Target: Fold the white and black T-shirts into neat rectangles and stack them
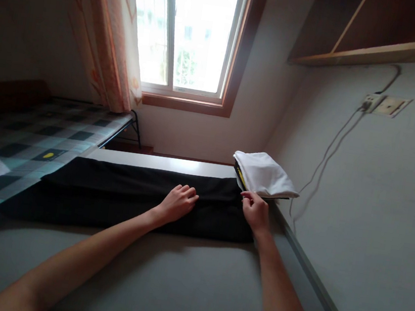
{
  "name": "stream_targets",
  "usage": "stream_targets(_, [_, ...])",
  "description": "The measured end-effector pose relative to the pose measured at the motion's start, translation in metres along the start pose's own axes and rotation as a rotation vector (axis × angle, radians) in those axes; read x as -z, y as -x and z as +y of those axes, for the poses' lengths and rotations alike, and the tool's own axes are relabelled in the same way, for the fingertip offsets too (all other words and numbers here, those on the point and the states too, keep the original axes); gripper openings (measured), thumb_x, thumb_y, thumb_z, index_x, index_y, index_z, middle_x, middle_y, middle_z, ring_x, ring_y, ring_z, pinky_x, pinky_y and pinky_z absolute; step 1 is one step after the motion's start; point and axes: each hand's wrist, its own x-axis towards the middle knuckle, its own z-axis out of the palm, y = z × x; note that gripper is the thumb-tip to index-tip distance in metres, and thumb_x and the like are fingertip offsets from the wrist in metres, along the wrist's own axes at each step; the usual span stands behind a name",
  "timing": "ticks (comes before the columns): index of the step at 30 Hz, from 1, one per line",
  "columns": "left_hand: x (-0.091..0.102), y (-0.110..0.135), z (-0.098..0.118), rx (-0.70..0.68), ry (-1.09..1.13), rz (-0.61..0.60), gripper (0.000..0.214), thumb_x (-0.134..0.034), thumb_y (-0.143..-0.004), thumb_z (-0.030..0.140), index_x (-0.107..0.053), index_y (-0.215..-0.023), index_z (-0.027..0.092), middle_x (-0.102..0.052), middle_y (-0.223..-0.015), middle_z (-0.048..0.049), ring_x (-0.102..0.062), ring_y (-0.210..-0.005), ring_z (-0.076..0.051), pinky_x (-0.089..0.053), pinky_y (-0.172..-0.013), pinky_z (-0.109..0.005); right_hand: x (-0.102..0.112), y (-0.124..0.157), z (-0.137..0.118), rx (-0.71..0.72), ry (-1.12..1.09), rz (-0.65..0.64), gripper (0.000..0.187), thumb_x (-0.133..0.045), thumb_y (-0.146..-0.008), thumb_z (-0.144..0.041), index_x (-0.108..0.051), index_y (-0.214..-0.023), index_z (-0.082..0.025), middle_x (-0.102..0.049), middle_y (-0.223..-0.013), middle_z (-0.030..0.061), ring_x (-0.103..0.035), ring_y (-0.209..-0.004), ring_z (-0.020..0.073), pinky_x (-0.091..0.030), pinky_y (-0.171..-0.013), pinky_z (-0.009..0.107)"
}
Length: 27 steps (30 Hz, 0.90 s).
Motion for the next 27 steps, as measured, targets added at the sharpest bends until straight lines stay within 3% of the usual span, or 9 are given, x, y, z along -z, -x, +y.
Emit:
stream_targets(3, [-0.008,0.002,0.001,-0.016,0.031,0.047,0.028,-0.042,-0.096,0.018,-0.06,-0.117,0.02,-0.06,-0.114,-0.0092,-0.053,-0.1,-0.022,-0.041,-0.085,-0.036,0.002,-0.001,0.002,-0.175,-0.058,-0.035,0.026,-0.044,-0.075,-0.023,-0.069,-0.076,-0.019,-0.069,-0.067,0.0054,-0.065,-0.06,0.02,-0.052,-0.062,0.031])
stream_targets(5, [-0.013,0.003,0.0,0.002,0.066,0.06,0.03,-0.041,-0.096,0.019,-0.059,-0.119,0.021,-0.06,-0.115,-0.0081,-0.053,-0.1,-0.021,-0.041,-0.086,-0.035,0.002,-0.001,0.003,-0.211,-0.059,-0.071,0.024,-0.044,-0.073,-0.021,-0.069,-0.074,-0.02,-0.07,-0.065,0.0044,-0.067,-0.061,0.0202,-0.052,-0.061,0.03])
stream_targets(12, [-0.015,0.003,-0.001,0.027,0.103,0.068,0.03,-0.042,-0.095,0.017,-0.062,-0.117,0.022,-0.061,-0.113,-0.0069,-0.054,-0.099,-0.02,-0.041,-0.085,-0.035,-0.004,-0.002,0.015,-0.154,0.029,-0.207,0.03,-0.049,-0.072,-0.018,-0.075,-0.086,-0.021,-0.075,-0.072,0.0037,-0.071,-0.076,0.0222,-0.054,-0.074,0.032])
stream_targets(16, [-0.016,0.003,-0.001,0.033,0.099,0.065,0.03,-0.043,-0.095,0.017,-0.062,-0.117,0.023,-0.061,-0.113,-0.0072,-0.054,-0.099,-0.02,-0.041,-0.085,-0.035,-0.012,-0.001,0.019,-0.102,-0.016,-0.183,0.026,-0.055,-0.078,-0.035,-0.076,-0.084,-0.02,-0.076,-0.082,0.0082,-0.071,-0.082,0.0262,-0.054,-0.075,0.035])
stream_targets(20, [-0.016,0.003,0.0,0.051,0.08,0.082,0.03,-0.042,-0.095,0.017,-0.062,-0.116,0.023,-0.062,-0.112,-0.007,-0.054,-0.098,-0.021,-0.04,-0.084,-0.036,-0.024,0.001,0.023,-0.121,-0.095,-0.217,0.03,-0.061,-0.076,-0.046,-0.073,-0.083,-0.019,-0.075,-0.088,0.0114,-0.07,-0.085,0.0275,-0.054,-0.077,0.038])
stream_targets(23, [-0.013,0.003,0.001,0.094,0.053,0.081,0.029,-0.044,-0.093,0.017,-0.063,-0.114,0.023,-0.062,-0.109,-0.0071,-0.053,-0.097,-0.022,-0.039,-0.083,-0.037,-0.027,0.002,0.024,-0.144,-0.13,-0.216,0.041,-0.068,-0.07,-0.044,-0.069,-0.1,-0.016,-0.071,-0.078,0.0075,-0.068,-0.074,0.0229,-0.053,-0.07,0.035])
stream_targets(27, [-0.008,0.003,0.001,0.162,0.045,0.046,0.027,-0.049,-0.09,0.018,-0.062,-0.112,0.023,-0.061,-0.108,-0.008,-0.052,-0.098,-0.024,-0.039,-0.083,-0.039,-0.022,0.007,0.014,-0.042,-0.12,-0.227,0.065,-0.068,-0.066,-0.031,-0.052,-0.128,-0.02,-0.061,-0.074,-0.0019,-0.06,-0.063,0.0166,-0.051,-0.065,0.031])
